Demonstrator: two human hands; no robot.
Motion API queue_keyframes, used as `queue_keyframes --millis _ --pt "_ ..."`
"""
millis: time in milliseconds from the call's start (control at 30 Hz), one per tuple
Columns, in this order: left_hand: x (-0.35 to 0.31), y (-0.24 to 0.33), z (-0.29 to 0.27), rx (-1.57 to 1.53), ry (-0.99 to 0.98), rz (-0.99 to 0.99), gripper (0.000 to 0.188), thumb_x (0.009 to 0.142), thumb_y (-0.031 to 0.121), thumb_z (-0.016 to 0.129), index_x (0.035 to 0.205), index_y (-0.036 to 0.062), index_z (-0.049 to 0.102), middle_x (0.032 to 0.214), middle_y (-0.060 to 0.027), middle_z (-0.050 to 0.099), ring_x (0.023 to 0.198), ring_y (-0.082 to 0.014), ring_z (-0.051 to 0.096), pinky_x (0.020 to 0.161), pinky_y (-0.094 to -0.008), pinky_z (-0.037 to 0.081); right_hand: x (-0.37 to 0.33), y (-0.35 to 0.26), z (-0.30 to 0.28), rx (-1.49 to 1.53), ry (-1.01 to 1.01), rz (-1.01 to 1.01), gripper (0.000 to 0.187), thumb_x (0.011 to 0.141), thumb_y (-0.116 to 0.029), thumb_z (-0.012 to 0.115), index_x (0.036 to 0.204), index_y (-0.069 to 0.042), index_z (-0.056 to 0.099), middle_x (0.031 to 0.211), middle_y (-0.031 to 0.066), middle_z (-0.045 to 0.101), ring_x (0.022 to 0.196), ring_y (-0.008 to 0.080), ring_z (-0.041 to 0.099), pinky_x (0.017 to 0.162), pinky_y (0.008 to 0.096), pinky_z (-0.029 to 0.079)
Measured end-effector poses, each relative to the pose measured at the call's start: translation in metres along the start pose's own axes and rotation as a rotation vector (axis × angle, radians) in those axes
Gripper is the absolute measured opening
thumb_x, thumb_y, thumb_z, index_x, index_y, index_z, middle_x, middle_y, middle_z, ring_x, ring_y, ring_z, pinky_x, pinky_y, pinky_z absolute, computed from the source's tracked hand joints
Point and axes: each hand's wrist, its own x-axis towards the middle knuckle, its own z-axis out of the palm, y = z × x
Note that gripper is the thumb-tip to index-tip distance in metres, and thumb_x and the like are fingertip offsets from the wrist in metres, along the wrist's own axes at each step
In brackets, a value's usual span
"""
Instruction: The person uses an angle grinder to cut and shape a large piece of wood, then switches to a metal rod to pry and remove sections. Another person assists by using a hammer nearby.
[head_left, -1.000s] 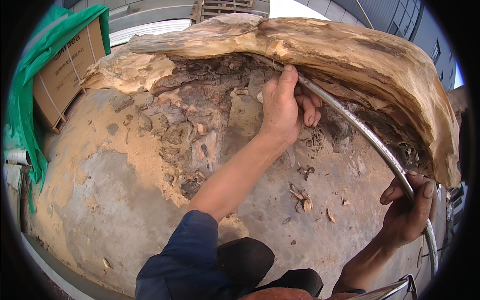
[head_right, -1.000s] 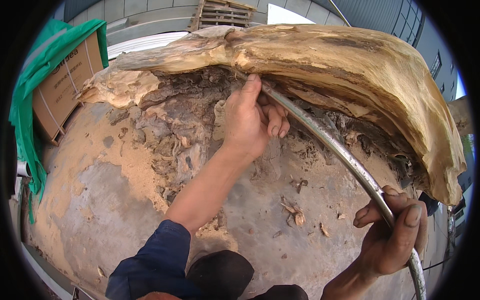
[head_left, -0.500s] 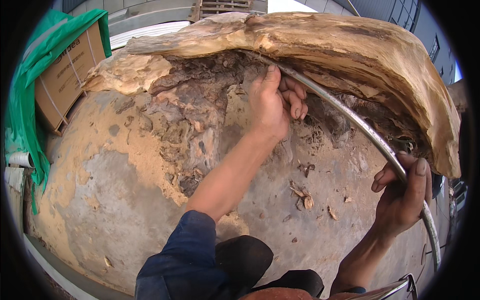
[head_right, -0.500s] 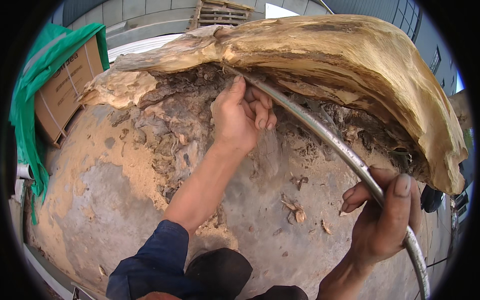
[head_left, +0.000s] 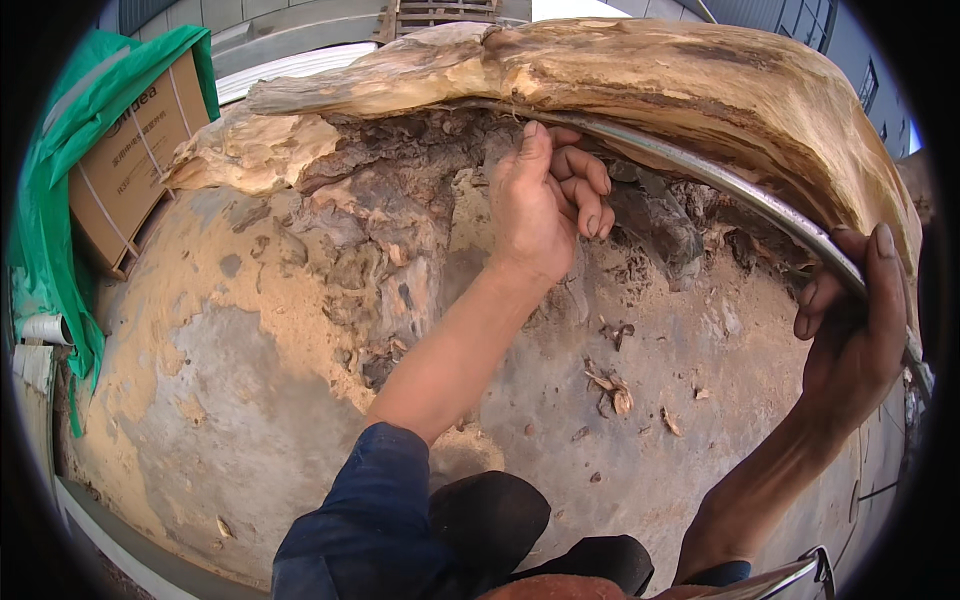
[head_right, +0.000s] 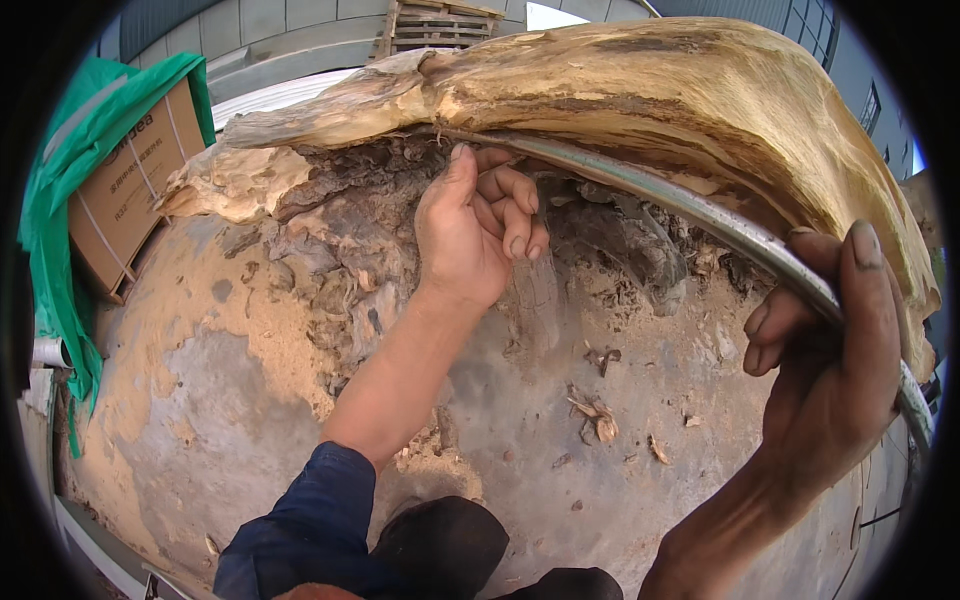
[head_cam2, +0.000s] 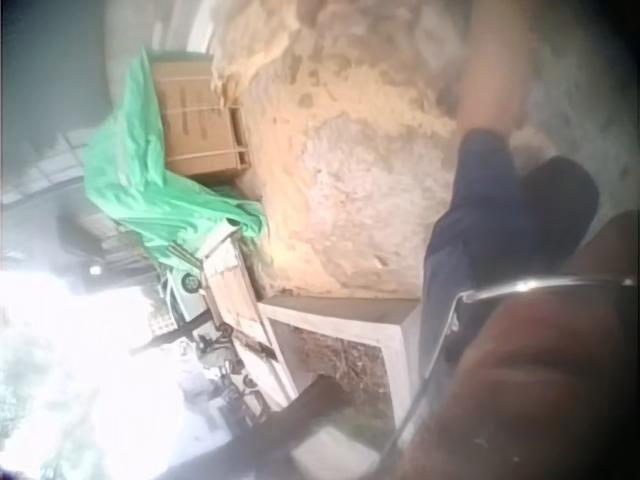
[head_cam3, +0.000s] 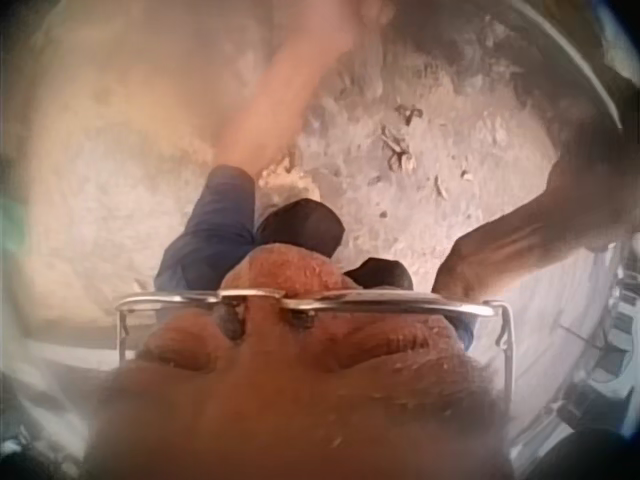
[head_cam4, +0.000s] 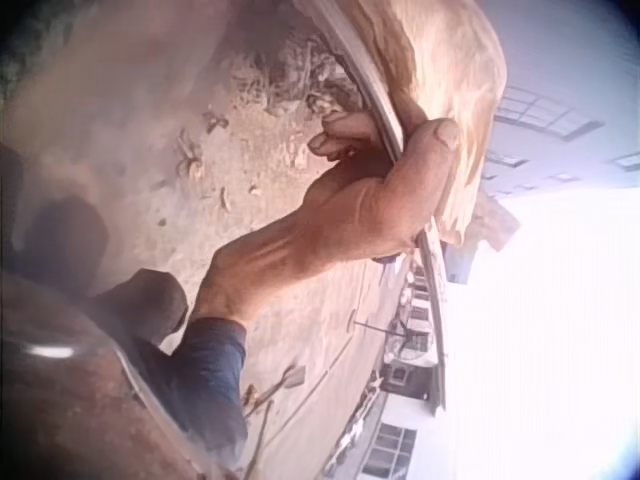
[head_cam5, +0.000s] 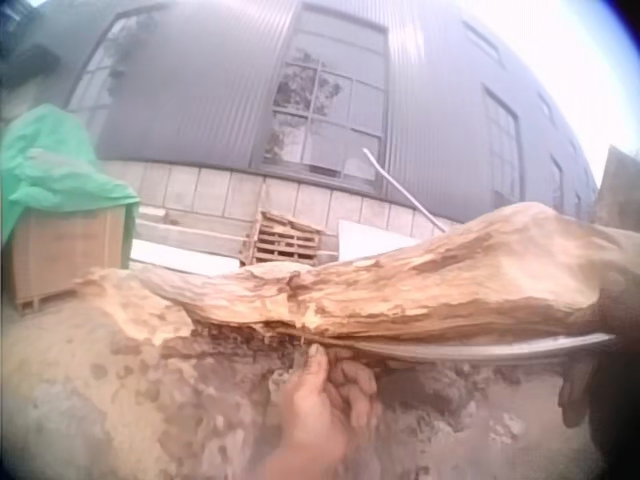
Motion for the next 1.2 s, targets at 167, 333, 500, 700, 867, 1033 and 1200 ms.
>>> queue_keyframes --millis 167,333,500,700,867,1033,1200 --pt "0.004 0.003 0.012 0.013 -0.020 -0.002 0.050 0.110 0.045 0.027 0.106 0.0013 0.051 0.084 -0.0181 0.065 0.049 -0.0222 0.051 0.051 -0.0399 0.045 0.035 -0.007 0.002 -0.036 -0.198 -0.010 0.041 0.104 -0.030 0.051 0.101 0.006 0.070 0.060 0.0088 0.060 0.043 0.0114 0.052 0.042 0.0204 0.042" --pt "-0.002 -0.007 -0.006 -0.136 0.157 -0.097 0.042 0.111 0.041 0.024 0.102 0.0055 0.046 0.087 -0.0220 0.067 0.054 -0.0242 0.058 0.050 -0.0416 0.050 -0.044 0.001 0.027 -0.055 -0.300 0.045 0.036 0.098 -0.029 0.064 0.099 0.006 0.069 0.067 0.0125 0.067 0.051 0.0168 0.061 0.050 0.0240 0.050" --pt "-0.029 -0.017 -0.040 -0.056 0.198 -0.207 0.021 0.106 0.024 0.038 0.105 0.0060 0.048 0.074 -0.0162 0.066 0.051 -0.0224 0.057 0.044 -0.0385 0.050 -0.109 0.031 0.005 -0.136 -0.426 -0.009 0.036 0.090 -0.031 0.075 0.096 0.005 0.069 0.071 0.0166 0.071 0.060 0.0207 0.071 0.064 0.0322 0.058" --pt "-0.037 0.005 -0.030 0.010 0.048 -0.083 0.025 0.108 0.027 0.036 0.105 0.0039 0.047 0.072 -0.0188 0.064 0.041 -0.0217 0.051 0.037 -0.0343 0.044 -0.158 0.061 -0.078 0.178 -0.189 -0.071 0.054 0.102 -0.041 0.054 0.113 0.011 0.057 0.086 0.0236 0.059 0.046 0.0223 0.055 0.049 0.0311 0.049" --pt "-0.035 0.004 -0.013 0.082 0.022 -0.125 0.026 0.108 0.026 0.037 0.105 0.0021 0.047 0.071 -0.0225 0.065 0.037 -0.0220 0.049 0.036 -0.0341 0.043 -0.187 0.070 -0.090 0.201 -0.034 -0.096 0.054 0.107 -0.041 0.042 0.116 0.011 0.056 0.089 0.0228 0.057 0.055 0.0212 0.054 0.045 0.0267 0.045" --pt "-0.019 0.002 -0.012 0.180 0.060 -0.158 0.025 0.107 0.022 0.039 0.100 0.0008 0.049 0.069 -0.0243 0.065 0.035 -0.0213 0.048 0.035 -0.0353 0.040 -0.184 0.079 -0.065 0.273 0.105 0.093 0.046 0.110 -0.037 0.036 0.114 -0.001 0.064 0.063 0.0125 0.056 0.054 0.0182 0.050 0.042 0.0247 0.039" --pt "-0.007 0.003 -0.017 0.177 0.058 -0.158 0.023 0.106 0.021 0.039 0.095 0.0025 0.047 0.072 -0.0252 0.066 0.035 -0.0197 0.048 0.036 -0.0350 0.041 -0.148 0.086 -0.048 0.304 0.305 0.228 0.044 0.109 -0.037 0.040 0.099 -0.002 0.064 0.052 0.0097 0.051 0.042 0.0165 0.045 0.034 0.0257 0.035"
